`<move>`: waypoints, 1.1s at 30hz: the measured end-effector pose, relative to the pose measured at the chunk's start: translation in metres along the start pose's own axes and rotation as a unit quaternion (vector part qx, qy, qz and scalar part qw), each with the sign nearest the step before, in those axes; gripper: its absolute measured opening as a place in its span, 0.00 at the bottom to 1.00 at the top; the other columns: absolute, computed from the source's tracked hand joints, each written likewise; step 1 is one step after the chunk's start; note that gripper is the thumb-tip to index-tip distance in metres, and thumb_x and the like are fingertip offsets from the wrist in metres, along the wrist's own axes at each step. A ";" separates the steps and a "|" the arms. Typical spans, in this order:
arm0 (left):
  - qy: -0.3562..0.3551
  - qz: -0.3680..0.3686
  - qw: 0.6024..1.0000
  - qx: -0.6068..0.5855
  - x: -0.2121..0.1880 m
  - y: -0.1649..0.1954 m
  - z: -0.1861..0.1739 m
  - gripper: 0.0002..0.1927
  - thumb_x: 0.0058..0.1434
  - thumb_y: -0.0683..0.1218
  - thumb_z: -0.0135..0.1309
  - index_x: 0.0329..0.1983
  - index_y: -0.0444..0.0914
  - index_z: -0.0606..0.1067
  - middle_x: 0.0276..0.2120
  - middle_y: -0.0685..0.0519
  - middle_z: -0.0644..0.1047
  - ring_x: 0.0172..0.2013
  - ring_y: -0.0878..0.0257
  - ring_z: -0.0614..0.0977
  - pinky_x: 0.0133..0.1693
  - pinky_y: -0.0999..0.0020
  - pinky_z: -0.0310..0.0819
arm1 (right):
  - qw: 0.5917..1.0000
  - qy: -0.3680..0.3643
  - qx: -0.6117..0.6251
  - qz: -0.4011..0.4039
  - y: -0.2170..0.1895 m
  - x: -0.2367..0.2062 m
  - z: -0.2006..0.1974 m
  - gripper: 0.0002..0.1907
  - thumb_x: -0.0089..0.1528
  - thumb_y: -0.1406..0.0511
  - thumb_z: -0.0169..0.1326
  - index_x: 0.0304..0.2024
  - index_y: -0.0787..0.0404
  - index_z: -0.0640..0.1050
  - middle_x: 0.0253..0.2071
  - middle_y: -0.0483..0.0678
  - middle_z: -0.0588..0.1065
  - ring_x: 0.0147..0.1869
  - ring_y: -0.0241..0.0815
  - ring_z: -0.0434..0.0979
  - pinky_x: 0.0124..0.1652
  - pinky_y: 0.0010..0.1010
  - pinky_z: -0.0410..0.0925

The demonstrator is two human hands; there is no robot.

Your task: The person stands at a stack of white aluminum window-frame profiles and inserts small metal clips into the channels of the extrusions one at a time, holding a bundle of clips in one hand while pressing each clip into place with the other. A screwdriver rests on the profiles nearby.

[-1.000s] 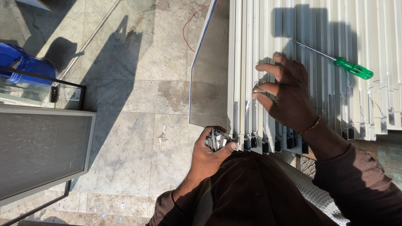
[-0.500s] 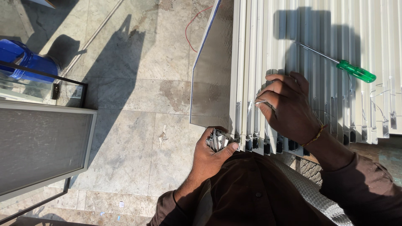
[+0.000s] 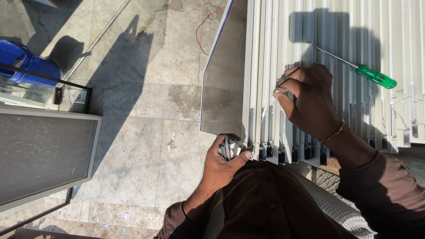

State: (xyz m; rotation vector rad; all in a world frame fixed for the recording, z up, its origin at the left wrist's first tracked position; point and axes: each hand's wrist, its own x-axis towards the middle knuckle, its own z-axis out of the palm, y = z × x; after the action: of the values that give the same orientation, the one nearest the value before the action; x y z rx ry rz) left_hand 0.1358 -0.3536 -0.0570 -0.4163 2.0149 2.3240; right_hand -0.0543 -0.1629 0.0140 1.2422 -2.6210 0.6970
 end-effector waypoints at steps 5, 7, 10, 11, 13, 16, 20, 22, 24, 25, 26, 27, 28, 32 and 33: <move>0.004 -0.037 0.999 -0.019 -0.001 -0.001 0.001 0.20 0.60 0.49 0.66 0.51 0.36 0.74 0.37 0.54 0.81 0.40 0.69 0.84 0.43 0.70 0.83 | 1.000 0.006 0.009 0.003 0.008 -0.016 -0.026 0.06 0.62 0.66 0.65 0.41 0.57 0.82 0.47 0.48 0.78 0.60 0.46 0.77 0.65 0.45 0.62; 0.013 -0.002 1.000 -0.005 -0.002 -0.002 0.001 0.20 0.62 0.49 0.66 0.52 0.35 0.74 0.38 0.53 0.80 0.41 0.69 0.83 0.45 0.70 0.82 | 0.999 0.006 0.017 0.027 0.012 -0.015 -0.036 0.06 0.65 0.65 0.65 0.43 0.59 0.82 0.49 0.50 0.80 0.58 0.45 0.78 0.60 0.42 0.68; 0.005 -0.008 1.000 0.003 0.000 -0.004 0.001 0.20 0.61 0.49 0.66 0.52 0.36 0.74 0.36 0.53 0.81 0.39 0.69 0.83 0.43 0.71 0.82 | 0.984 0.028 0.090 0.149 0.007 -0.001 -0.053 0.07 0.68 0.65 0.64 0.47 0.61 0.81 0.46 0.50 0.81 0.49 0.39 0.83 0.46 0.33 0.73; 0.000 -0.022 1.000 0.003 0.000 -0.004 0.001 0.21 0.61 0.49 0.66 0.51 0.36 0.74 0.36 0.53 0.82 0.38 0.69 0.83 0.42 0.71 0.83 | 0.968 0.086 0.189 0.141 0.001 0.008 -0.057 0.06 0.72 0.65 0.63 0.48 0.60 0.80 0.47 0.48 0.81 0.50 0.38 0.82 0.49 0.32 0.74; 0.001 -0.018 1.000 0.015 0.000 -0.005 0.000 0.20 0.61 0.49 0.66 0.52 0.36 0.74 0.36 0.53 0.82 0.39 0.69 0.83 0.43 0.71 0.82 | 0.945 0.140 0.281 0.092 -0.019 0.026 -0.063 0.05 0.75 0.66 0.60 0.50 0.61 0.78 0.49 0.49 0.81 0.54 0.39 0.81 0.54 0.33 0.73; -0.007 -0.009 1.000 0.004 0.001 -0.007 0.000 0.20 0.61 0.48 0.66 0.52 0.36 0.74 0.37 0.54 0.81 0.40 0.69 0.83 0.43 0.71 0.82 | 0.986 0.029 0.105 -0.127 -0.056 0.042 -0.059 0.18 0.61 0.65 0.60 0.52 0.67 0.78 0.52 0.55 0.79 0.58 0.49 0.79 0.54 0.42 0.73; -0.017 -0.006 1.000 -0.023 0.001 -0.009 0.000 0.20 0.62 0.48 0.66 0.52 0.35 0.74 0.39 0.54 0.81 0.41 0.69 0.83 0.46 0.71 0.83 | 0.989 0.023 0.004 -0.146 -0.054 0.039 -0.072 0.06 0.60 0.67 0.64 0.39 0.62 0.84 0.48 0.51 0.83 0.51 0.49 0.81 0.53 0.45 0.72; -0.009 -0.015 1.000 -0.012 0.001 -0.010 0.000 0.20 0.61 0.48 0.66 0.52 0.35 0.74 0.38 0.53 0.81 0.40 0.68 0.83 0.45 0.70 0.82 | 0.995 0.056 0.071 -0.027 -0.030 0.025 -0.086 0.07 0.65 0.68 0.66 0.37 0.66 0.81 0.45 0.53 0.81 0.50 0.44 0.82 0.50 0.36 0.73; -0.005 -0.013 1.000 0.002 0.001 -0.009 0.000 0.21 0.61 0.48 0.66 0.52 0.35 0.75 0.38 0.53 0.81 0.41 0.68 0.83 0.45 0.70 0.82 | 0.993 0.040 0.103 0.047 -0.008 0.002 -0.093 0.04 0.68 0.68 0.63 0.39 0.63 0.81 0.44 0.51 0.81 0.50 0.38 0.83 0.48 0.29 0.75; -0.004 -0.005 1.000 0.008 0.002 -0.008 0.000 0.21 0.61 0.48 0.66 0.52 0.35 0.75 0.39 0.53 0.81 0.42 0.67 0.83 0.46 0.70 0.82 | 0.986 0.043 0.141 0.082 -0.001 -0.009 -0.090 0.03 0.69 0.69 0.62 0.41 0.62 0.81 0.45 0.50 0.81 0.50 0.37 0.83 0.48 0.27 0.75; -0.004 0.002 1.000 0.016 0.002 -0.008 0.000 0.21 0.61 0.48 0.66 0.53 0.36 0.75 0.40 0.53 0.81 0.43 0.67 0.83 0.47 0.70 0.82 | 0.976 0.049 0.178 0.116 0.006 -0.019 -0.088 0.01 0.69 0.70 0.60 0.42 0.62 0.80 0.45 0.49 0.81 0.50 0.35 0.83 0.49 0.26 0.75; -0.006 -0.002 1.000 0.010 0.001 -0.007 0.000 0.21 0.61 0.49 0.66 0.53 0.36 0.75 0.40 0.53 0.81 0.43 0.67 0.83 0.47 0.70 0.82 | 0.958 0.065 0.237 0.151 0.009 -0.030 -0.082 0.02 0.68 0.70 0.59 0.44 0.61 0.80 0.45 0.49 0.80 0.51 0.36 0.82 0.50 0.26 0.74; -0.008 -0.004 1.000 0.004 0.002 -0.006 0.001 0.21 0.61 0.49 0.66 0.53 0.36 0.75 0.40 0.53 0.81 0.43 0.67 0.82 0.47 0.69 0.82 | 0.934 0.082 0.294 0.183 0.014 -0.038 -0.078 0.05 0.67 0.71 0.57 0.46 0.61 0.79 0.46 0.49 0.80 0.52 0.36 0.81 0.51 0.27 0.73; 0.011 0.016 0.999 0.047 0.000 -0.004 0.006 0.20 0.61 0.48 0.67 0.52 0.36 0.75 0.40 0.53 0.80 0.44 0.67 0.82 0.49 0.69 0.81 | 0.972 0.020 0.195 0.128 0.029 -0.048 -0.061 0.14 0.60 0.66 0.61 0.49 0.58 0.79 0.54 0.49 0.77 0.58 0.43 0.78 0.56 0.36 0.72; 0.023 0.006 0.999 0.033 0.000 -0.003 0.008 0.20 0.61 0.48 0.67 0.51 0.36 0.75 0.39 0.54 0.81 0.43 0.67 0.82 0.47 0.70 0.81 | 0.990 -0.005 0.121 0.076 0.031 -0.049 -0.058 0.15 0.57 0.64 0.64 0.47 0.57 0.80 0.57 0.51 0.76 0.62 0.48 0.75 0.59 0.40 0.70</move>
State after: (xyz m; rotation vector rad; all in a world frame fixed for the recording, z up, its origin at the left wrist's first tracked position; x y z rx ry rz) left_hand 0.1353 -0.3449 -0.0592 -0.4597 2.1124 2.2676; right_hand -0.0499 -0.0850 0.0383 1.1117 -2.7233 1.0655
